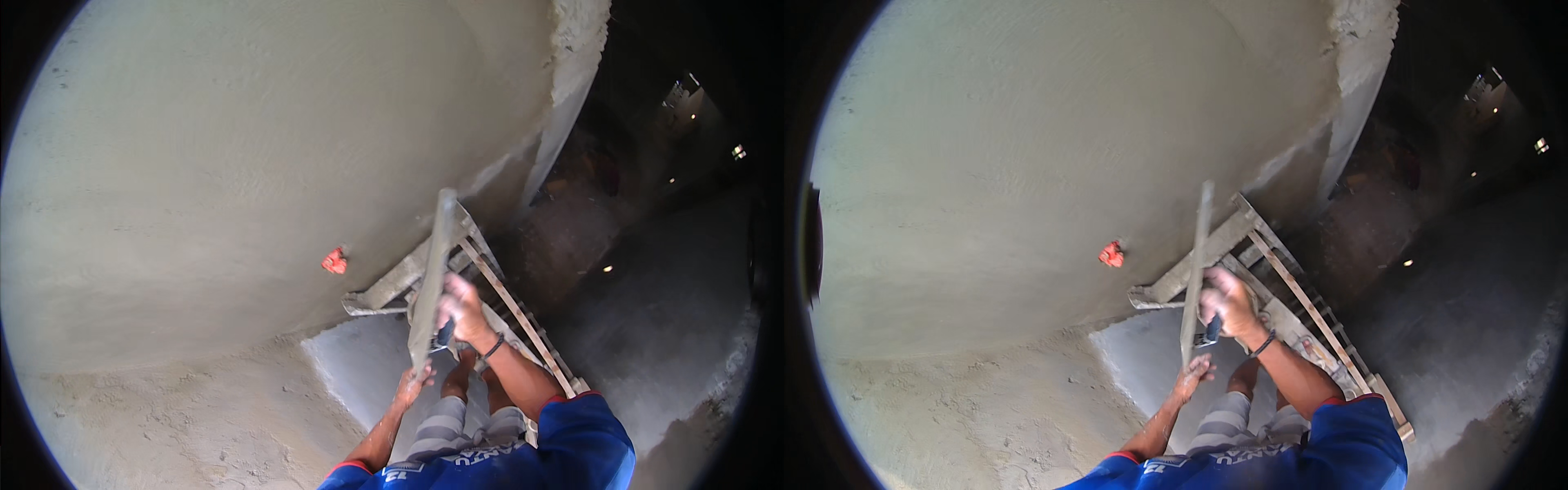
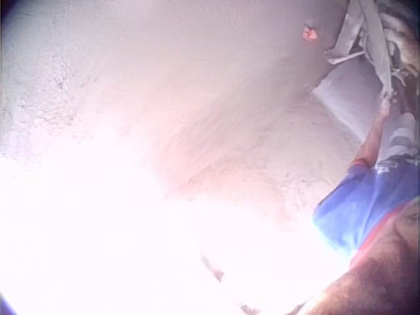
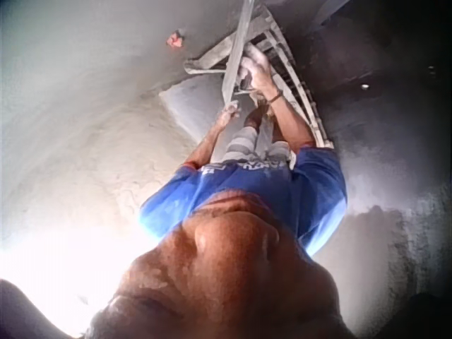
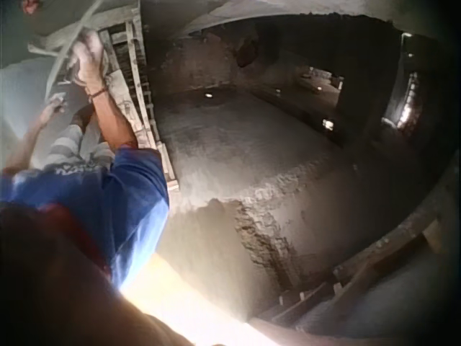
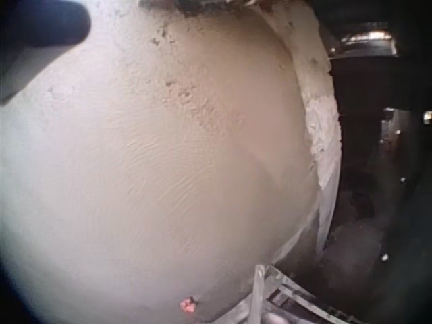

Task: The person applies mortar to a wall using a trowel and a hawk, then smooths the surface with repeated trowel strokes.

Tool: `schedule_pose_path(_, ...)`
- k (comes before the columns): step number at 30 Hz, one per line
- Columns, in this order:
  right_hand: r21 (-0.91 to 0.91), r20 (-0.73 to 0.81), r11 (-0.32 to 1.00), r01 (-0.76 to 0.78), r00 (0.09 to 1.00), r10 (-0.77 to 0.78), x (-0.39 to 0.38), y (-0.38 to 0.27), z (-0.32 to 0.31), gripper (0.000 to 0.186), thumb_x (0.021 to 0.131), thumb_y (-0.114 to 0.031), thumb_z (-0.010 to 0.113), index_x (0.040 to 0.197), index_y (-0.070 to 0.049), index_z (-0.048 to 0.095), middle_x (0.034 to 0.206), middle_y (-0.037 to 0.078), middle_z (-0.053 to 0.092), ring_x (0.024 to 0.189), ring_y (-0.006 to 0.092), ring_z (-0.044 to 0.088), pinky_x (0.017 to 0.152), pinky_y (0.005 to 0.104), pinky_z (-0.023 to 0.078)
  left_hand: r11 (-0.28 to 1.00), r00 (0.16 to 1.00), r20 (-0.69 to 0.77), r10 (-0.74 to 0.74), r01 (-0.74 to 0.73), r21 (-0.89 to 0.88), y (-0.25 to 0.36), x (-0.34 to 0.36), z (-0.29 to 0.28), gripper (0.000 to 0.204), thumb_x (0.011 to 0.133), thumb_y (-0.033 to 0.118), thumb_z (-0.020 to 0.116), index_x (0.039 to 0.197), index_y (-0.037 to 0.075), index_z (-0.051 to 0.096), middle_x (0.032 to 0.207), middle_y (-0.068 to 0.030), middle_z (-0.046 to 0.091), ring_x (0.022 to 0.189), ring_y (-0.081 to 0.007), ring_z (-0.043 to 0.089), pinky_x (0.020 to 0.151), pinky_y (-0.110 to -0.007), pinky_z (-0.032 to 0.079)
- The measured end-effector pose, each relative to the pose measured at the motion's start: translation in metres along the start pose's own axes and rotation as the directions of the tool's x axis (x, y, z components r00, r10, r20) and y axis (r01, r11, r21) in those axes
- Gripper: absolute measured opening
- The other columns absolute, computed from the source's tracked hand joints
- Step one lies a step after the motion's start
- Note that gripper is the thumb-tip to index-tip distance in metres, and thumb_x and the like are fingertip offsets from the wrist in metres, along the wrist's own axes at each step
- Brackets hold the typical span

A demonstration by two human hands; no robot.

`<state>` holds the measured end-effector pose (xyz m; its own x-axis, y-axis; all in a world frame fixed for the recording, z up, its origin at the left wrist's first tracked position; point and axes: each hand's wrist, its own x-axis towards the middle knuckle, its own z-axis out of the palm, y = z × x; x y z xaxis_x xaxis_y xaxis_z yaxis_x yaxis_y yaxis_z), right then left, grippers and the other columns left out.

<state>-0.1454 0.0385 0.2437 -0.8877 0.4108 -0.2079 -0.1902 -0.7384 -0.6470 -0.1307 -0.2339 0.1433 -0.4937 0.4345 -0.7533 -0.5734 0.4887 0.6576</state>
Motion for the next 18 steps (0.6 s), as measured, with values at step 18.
schedule_pose_path(18,0.052,-0.478,0.993,0.107,0.876,-0.070,-0.138,0.089,-0.204,0.040,0.094,-0.022,0.051,0.126,0.001,0.048,0.112,0.011,0.059,0.103,0.0187,0.056,0.090,0.0319,0.047,0.912,0.869,0.473,-0.144,0.301,-0.277,0.071,0.063,0.170,0.039,0.090,0.021,0.057,0.124,0.002,0.052,0.108,-0.0108,0.063,0.093,-0.0203,0.063,0.078,-0.034,0.054)
